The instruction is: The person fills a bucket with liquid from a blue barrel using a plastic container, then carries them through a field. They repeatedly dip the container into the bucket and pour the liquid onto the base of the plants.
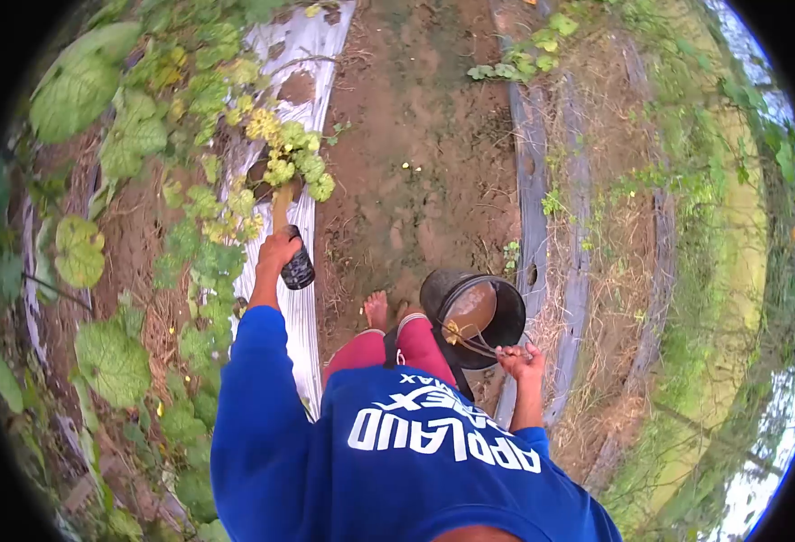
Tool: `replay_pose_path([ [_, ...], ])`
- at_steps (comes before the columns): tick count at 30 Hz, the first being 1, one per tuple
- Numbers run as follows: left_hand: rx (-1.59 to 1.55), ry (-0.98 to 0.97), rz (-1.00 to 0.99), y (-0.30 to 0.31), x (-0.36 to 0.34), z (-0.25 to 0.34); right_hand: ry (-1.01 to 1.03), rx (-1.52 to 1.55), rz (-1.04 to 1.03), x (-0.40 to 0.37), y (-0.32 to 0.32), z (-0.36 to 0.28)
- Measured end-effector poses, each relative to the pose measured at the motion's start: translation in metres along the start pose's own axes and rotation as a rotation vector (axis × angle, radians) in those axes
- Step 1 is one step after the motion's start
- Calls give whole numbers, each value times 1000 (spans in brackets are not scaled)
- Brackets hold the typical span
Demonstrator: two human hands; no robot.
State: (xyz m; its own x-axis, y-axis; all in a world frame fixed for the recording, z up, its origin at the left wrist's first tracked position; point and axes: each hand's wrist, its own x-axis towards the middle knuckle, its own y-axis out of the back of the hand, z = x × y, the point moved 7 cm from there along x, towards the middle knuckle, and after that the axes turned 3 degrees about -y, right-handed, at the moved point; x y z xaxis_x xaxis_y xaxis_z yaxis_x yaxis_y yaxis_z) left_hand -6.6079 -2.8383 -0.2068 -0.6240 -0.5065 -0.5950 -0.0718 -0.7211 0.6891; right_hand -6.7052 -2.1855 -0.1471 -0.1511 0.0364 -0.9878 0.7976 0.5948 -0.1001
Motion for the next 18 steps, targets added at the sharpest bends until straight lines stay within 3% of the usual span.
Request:
replay_pose_path([
  [4, 28, -50, 109, 7, 24, -2, 25, 9, -23, 5, -62, 11],
  [8, -22, -184, 188, 24, 33, -6, 55, -34, 81, 15, -133, 21],
  [12, 40, -134, 176, 52, 42, -3, -52, -24, 184, 59, -200, 23],
  [14, 61, -118, 132, 70, 48, 4, -73, -18, 241, 80, -202, 26],
  [18, 149, -134, 56, 104, 86, 35, -80, 8, 208, 113, -248, 21],
])
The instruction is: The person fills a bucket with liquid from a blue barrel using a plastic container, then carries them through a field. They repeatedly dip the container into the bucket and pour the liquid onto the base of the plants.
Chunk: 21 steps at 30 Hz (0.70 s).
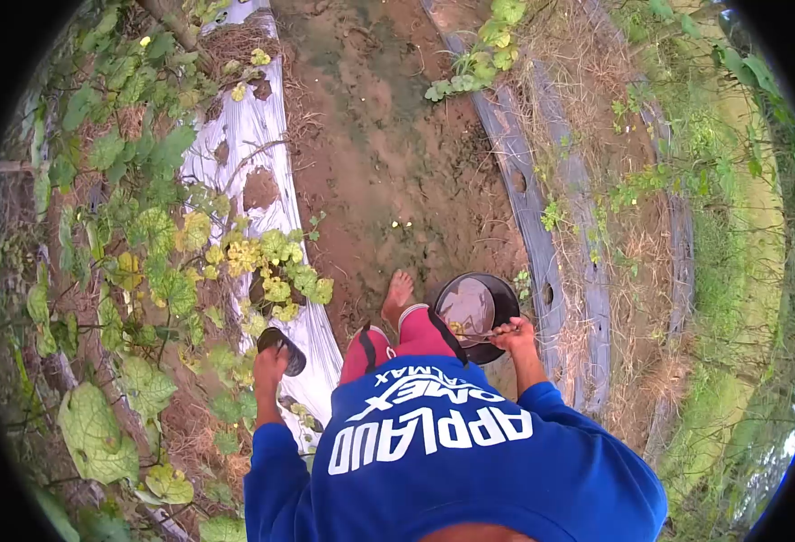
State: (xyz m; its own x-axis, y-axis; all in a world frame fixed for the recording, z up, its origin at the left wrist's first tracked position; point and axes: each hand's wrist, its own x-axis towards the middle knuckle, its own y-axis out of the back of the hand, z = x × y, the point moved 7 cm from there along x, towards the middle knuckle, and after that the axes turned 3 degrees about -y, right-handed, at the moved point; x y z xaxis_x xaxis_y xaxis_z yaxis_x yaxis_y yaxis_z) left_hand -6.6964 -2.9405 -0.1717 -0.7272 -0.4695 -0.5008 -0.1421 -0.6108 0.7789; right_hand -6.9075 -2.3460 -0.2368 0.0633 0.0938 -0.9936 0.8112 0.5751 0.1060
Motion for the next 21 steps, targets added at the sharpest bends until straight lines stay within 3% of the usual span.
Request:
replay_pose_path([
  [5, 35, -107, -53, 44, 77, 64, -21, 15, -126, 12, -47, 6],
  [12, 73, -334, -60, 85, 223, 155, 20, -76, -188, -3, -175, 10],
  [21, 22, -352, -158, 110, 432, 238, 39, -230, -243, -9, -362, -4],
])
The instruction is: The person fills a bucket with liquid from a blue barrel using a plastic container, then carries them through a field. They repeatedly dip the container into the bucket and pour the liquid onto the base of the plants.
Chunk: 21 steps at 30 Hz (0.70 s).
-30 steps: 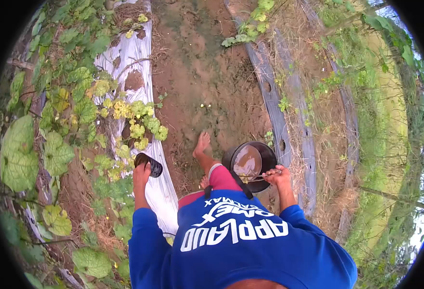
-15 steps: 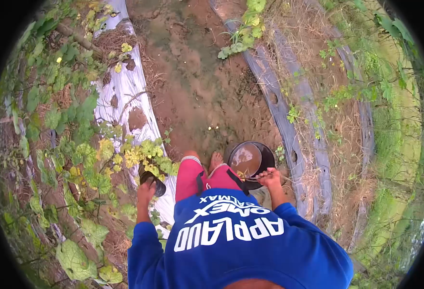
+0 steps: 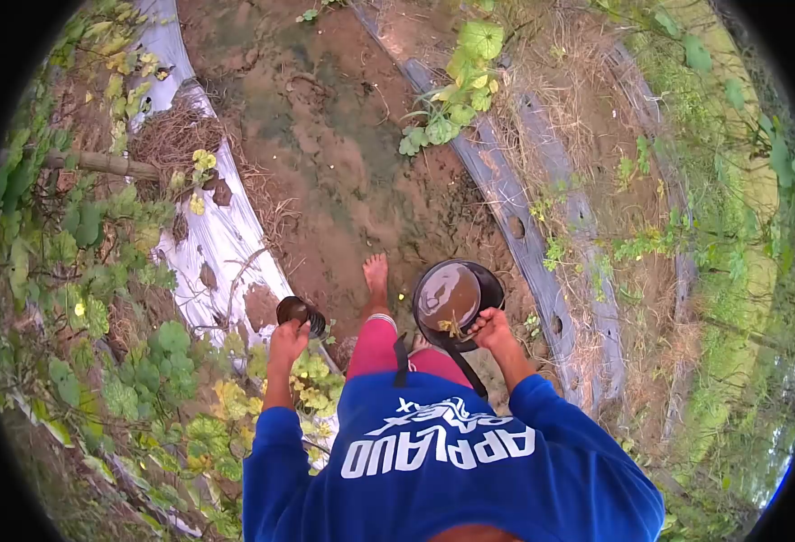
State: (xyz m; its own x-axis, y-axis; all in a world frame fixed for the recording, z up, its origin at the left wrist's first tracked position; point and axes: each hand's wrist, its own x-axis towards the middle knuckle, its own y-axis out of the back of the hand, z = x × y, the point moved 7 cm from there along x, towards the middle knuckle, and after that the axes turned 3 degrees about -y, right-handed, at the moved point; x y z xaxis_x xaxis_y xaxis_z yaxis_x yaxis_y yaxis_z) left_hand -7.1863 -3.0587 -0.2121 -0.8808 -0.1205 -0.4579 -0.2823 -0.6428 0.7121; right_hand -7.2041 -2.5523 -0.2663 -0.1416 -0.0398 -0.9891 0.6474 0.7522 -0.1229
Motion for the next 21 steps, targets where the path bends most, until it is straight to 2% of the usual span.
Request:
replay_pose_path([
  [5, 24, -93, 18, 27, 81, 4, -34, 13, 53, 13, -75, -22],
  [7, 75, -90, -22, 43, 108, 17, 16, -55, -6, 13, -107, -33],
  [13, 159, -248, -126, 91, 197, 105, 43, -77, -101, 48, -183, -62],
  [14, 292, -261, -171, 91, 216, 118, 92, -126, -134, 52, -198, -69],
  [16, 329, -325, -144, 106, 247, 167, 156, -174, -236, 71, -222, -82],
  [19, 400, -433, -114, 126, 295, 253, 143, -201, -285, 96, -255, -100],
  [20, 440, -480, -121, 128, 309, 279, 172, -217, -213, 105, -261, -105],
  [21, 456, -467, -119, 130, 326, 300, 158, -217, -228, 116, -266, -111],
])
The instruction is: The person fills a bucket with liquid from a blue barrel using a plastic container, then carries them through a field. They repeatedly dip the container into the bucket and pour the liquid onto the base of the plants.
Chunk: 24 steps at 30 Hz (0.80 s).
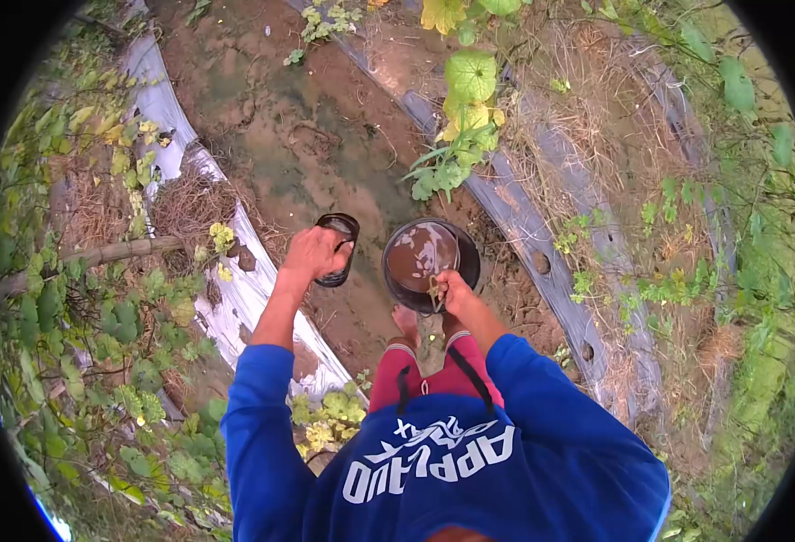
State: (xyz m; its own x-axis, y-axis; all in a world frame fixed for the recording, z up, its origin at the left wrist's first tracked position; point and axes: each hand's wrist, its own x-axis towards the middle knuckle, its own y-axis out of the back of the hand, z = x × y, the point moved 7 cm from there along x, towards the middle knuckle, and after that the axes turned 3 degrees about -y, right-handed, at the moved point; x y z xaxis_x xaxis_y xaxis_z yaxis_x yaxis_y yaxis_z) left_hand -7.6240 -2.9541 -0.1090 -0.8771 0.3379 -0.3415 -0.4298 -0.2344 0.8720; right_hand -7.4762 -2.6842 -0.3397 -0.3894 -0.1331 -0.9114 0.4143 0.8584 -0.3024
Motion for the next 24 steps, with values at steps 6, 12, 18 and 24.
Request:
replay_pose_path([
  [6, 249, -130, -166, 48, 142, 65, -176, 185, 11, 31, -33, -10],
  [12, 401, -218, -172, 68, 239, 96, -194, 306, -25, 42, -17, 17],
  [18, 414, -317, -129, 92, 280, 99, -211, 231, -16, 40, -24, 21],
  [24, 128, -400, 43, 95, 242, 70, -30, 171, 141, 38, -19, 19],
])
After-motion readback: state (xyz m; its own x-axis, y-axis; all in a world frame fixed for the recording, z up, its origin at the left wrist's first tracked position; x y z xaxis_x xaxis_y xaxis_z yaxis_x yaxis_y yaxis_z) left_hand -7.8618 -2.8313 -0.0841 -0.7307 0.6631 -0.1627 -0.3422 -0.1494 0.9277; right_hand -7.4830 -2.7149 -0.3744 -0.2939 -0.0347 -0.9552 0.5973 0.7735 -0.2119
